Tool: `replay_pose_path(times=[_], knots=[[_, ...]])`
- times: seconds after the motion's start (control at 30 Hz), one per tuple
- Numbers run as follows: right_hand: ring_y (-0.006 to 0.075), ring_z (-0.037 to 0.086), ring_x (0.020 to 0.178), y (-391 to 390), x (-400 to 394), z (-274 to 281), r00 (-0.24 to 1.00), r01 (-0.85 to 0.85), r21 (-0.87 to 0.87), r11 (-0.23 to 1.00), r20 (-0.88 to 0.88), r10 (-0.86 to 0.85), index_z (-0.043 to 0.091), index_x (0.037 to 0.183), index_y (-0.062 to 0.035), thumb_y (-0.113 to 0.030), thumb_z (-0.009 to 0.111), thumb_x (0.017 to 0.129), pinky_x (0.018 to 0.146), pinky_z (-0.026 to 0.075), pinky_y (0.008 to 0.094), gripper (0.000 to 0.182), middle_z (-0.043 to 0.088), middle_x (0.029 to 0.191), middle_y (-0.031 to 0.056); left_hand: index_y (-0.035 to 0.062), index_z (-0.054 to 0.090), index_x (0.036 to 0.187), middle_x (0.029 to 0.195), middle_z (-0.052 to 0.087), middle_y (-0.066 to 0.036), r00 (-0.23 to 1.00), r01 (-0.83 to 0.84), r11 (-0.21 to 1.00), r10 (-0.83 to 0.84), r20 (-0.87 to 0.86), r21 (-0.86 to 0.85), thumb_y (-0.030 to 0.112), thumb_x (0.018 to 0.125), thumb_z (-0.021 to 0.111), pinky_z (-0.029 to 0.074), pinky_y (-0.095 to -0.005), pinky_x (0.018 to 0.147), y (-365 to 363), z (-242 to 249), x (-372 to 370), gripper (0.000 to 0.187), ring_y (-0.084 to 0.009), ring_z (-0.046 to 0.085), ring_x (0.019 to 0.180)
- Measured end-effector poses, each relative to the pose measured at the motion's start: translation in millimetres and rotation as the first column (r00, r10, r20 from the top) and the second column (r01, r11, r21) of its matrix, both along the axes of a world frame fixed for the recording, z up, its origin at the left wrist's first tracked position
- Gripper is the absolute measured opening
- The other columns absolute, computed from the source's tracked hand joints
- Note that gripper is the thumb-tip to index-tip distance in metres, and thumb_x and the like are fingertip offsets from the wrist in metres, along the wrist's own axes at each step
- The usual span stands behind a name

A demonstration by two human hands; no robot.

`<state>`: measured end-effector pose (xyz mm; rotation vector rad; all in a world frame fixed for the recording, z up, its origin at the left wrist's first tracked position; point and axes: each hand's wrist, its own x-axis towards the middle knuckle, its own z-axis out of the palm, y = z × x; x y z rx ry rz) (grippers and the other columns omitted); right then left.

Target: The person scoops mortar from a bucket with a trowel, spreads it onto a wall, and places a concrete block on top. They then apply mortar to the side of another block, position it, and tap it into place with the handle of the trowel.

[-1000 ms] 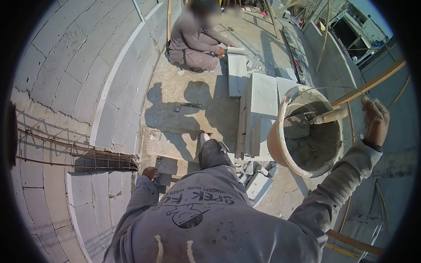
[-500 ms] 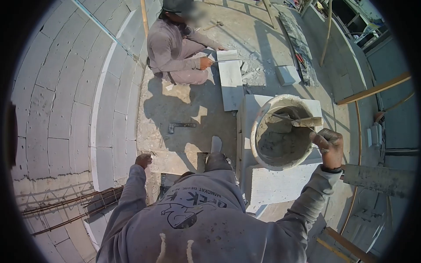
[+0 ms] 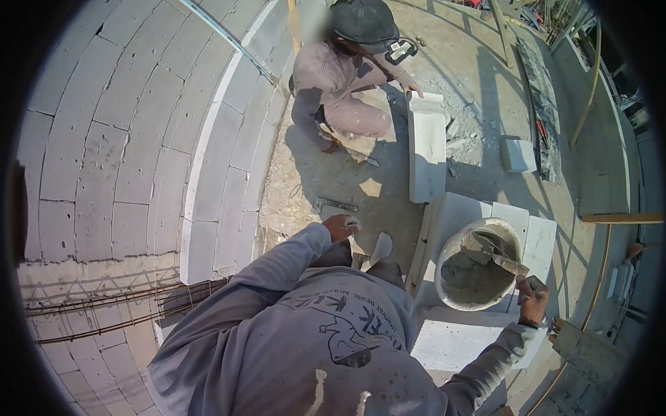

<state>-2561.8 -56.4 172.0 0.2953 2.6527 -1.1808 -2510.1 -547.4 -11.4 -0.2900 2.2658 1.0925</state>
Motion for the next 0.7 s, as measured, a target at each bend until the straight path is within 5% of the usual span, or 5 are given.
replay_pose_path(times=[0.23,0.33,0.47,0.6,0.7], knots=[[0.0108,0.046,0.050,27.7,-20.6,-25.5,0.972,0.216,0.045,0.975,-0.109,-0.210,0.059,0.061,0.0008,-0.028,0.062,0.074,0.049,0.033,0.0255,0.032,0.050,0.051,0.0030,-0.0005,0.058,0.104,0.100,0.060,-0.021,0.994,0.106,0.981,-0.099,0.053,-0.163,0.036,0.081,0.054,0.044,-0.0354,0.083,-19.0,-19.2,-30.2,0.044,-0.0318,0.058,0.095],[0.0381,0.057,0.081,52.5,-26.3,-72.1,0.944,0.183,0.503,0.845,-0.328,-0.009,0.063,0.092,-0.0065,-0.021,0.060,0.076,0.074,0.045,0.0408,0.022,0.062,0.085,0.0190,-0.0029,0.056,0.103,0.091,0.062,-0.010,0.999,-0.044,0.983,0.039,0.036,0.179,0.020,0.084,0.053,0.047,-0.0275,0.076,-12.6,-29.1,-43.0,0.031,-0.0163,0.059,0.082],[0.0350,0.047,0.102,-3.9,-10.0,-44.0,0.807,0.491,0.551,0.675,-0.580,-0.112,0.048,0.114,-0.0042,-0.013,0.064,0.071,0.088,0.039,0.0397,0.047,0.050,0.109,0.0182,-0.0034,0.054,0.106,0.094,0.060,-0.011,0.999,0.036,0.965,-0.039,0.006,0.261,0.023,0.086,0.053,0.047,-0.0266,0.076,10.9,-63.6,-48.1,0.033,-0.0174,0.059,0.088],[0.0326,0.048,0.101,-23.2,16.5,-68.4,0.921,0.328,0.442,0.835,-0.345,-0.180,0.052,0.107,-0.0055,-0.014,0.061,0.073,0.086,0.040,0.0385,0.037,0.051,0.105,0.0167,-0.0022,0.053,0.109,0.096,0.059,-0.012,0.986,0.132,0.949,-0.157,0.063,0.286,0.034,0.085,0.054,0.046,-0.0295,0.079,68.0,-17.5,-54.4,0.044,-0.0175,0.058,0.089],[0.0349,0.047,0.104,-20.3,17.3,-110.3,0.983,0.001,0.640,0.768,-0.140,0.115,0.054,0.107,-0.0054,-0.017,0.058,0.075,0.090,0.036,0.0434,0.035,0.053,0.104,0.0167,0.0005,0.051,0.115,0.105,0.058,-0.014,0.930,0.335,0.916,-0.359,0.079,0.221,0.045,0.082,0.054,0.043,-0.0321,0.084,108.0,-21.7,-69.9,0.055,-0.0201,0.057,0.096]])
